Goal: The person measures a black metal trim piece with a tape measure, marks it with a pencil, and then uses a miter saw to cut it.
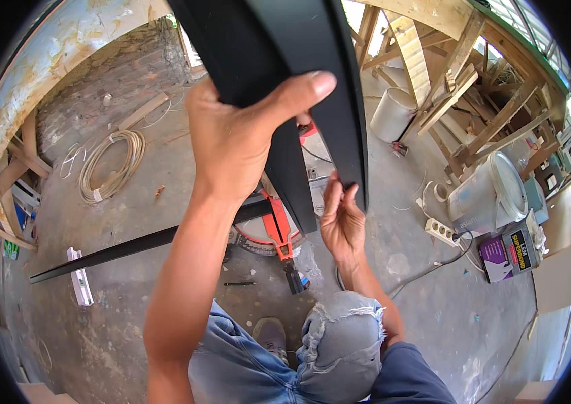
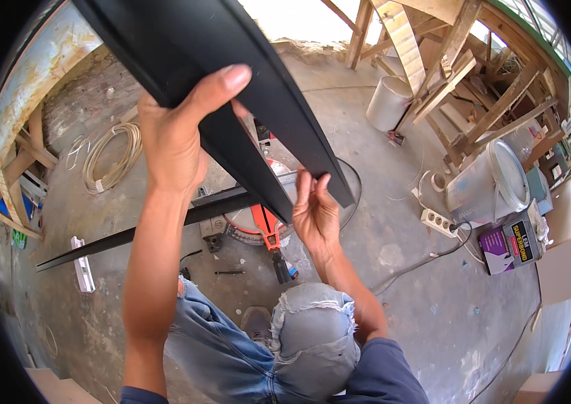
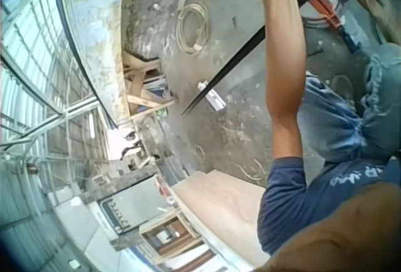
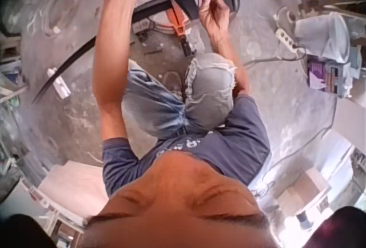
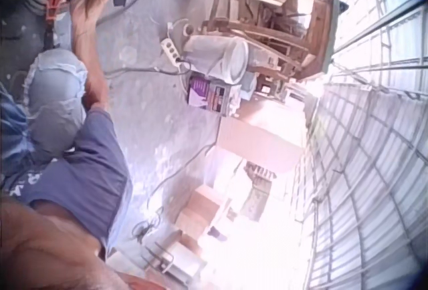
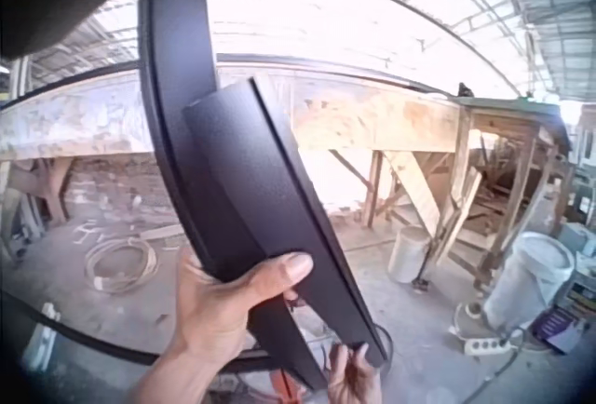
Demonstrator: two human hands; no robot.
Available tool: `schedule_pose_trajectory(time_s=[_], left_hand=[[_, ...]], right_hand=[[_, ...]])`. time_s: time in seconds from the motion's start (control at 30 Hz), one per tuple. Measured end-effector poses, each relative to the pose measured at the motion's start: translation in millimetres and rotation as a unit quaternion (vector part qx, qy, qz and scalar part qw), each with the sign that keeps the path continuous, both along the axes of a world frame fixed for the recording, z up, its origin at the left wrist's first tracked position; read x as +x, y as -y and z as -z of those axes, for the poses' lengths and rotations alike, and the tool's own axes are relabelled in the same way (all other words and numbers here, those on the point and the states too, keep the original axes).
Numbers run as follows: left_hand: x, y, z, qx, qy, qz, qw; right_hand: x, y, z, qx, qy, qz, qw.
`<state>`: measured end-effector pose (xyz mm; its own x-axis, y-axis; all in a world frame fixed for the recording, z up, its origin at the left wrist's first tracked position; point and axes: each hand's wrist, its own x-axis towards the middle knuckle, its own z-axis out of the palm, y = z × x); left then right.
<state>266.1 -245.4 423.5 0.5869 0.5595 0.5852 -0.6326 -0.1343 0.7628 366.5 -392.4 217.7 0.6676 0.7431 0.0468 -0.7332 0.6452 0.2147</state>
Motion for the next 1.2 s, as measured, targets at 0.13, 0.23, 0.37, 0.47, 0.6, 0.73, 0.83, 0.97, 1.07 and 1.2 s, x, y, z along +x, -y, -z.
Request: schedule_pose_trajectory(time_s=[0.13,0.23,0.37,0.47,0.6,0.73,0.83,0.97,1.07,1.2], left_hand=[[13,6,-23,0.040,0.000,-0.010,0.999],[23,10,-38,0.076,0.030,-0.023,0.996],[32,19,-47,0.003,0.010,0.089,0.996],[52,4,-28,0.123,0.028,-0.031,0.992],[66,6,-15,0.163,0.013,-0.058,0.985],[94,12,-16,0.164,0.096,-0.072,0.979],[111,26,-15,0.082,0.055,-0.012,0.995],[130,29,5,0.133,0.023,-0.022,0.991],[154,31,25,0.134,0.034,-0.012,0.990],[170,30,47,0.147,0.000,-0.012,0.989]], right_hand=[[-3,1,-16,-0.142,0.116,-0.043,0.982],[13,32,-19,-0.333,0.299,-0.105,0.888],[40,37,10,-0.584,0.479,0.227,0.615],[42,25,-11,-0.561,0.555,0.284,0.544],[66,24,-16,-0.574,0.699,0.206,0.372],[93,27,-21,-0.564,0.733,0.241,0.293],[112,38,-40,-0.584,0.718,0.250,0.285],[126,42,-60,-0.615,0.698,0.264,0.257],[144,40,-39,-0.611,0.702,0.244,0.273],[151,43,-30,-0.615,0.693,0.232,0.297]])
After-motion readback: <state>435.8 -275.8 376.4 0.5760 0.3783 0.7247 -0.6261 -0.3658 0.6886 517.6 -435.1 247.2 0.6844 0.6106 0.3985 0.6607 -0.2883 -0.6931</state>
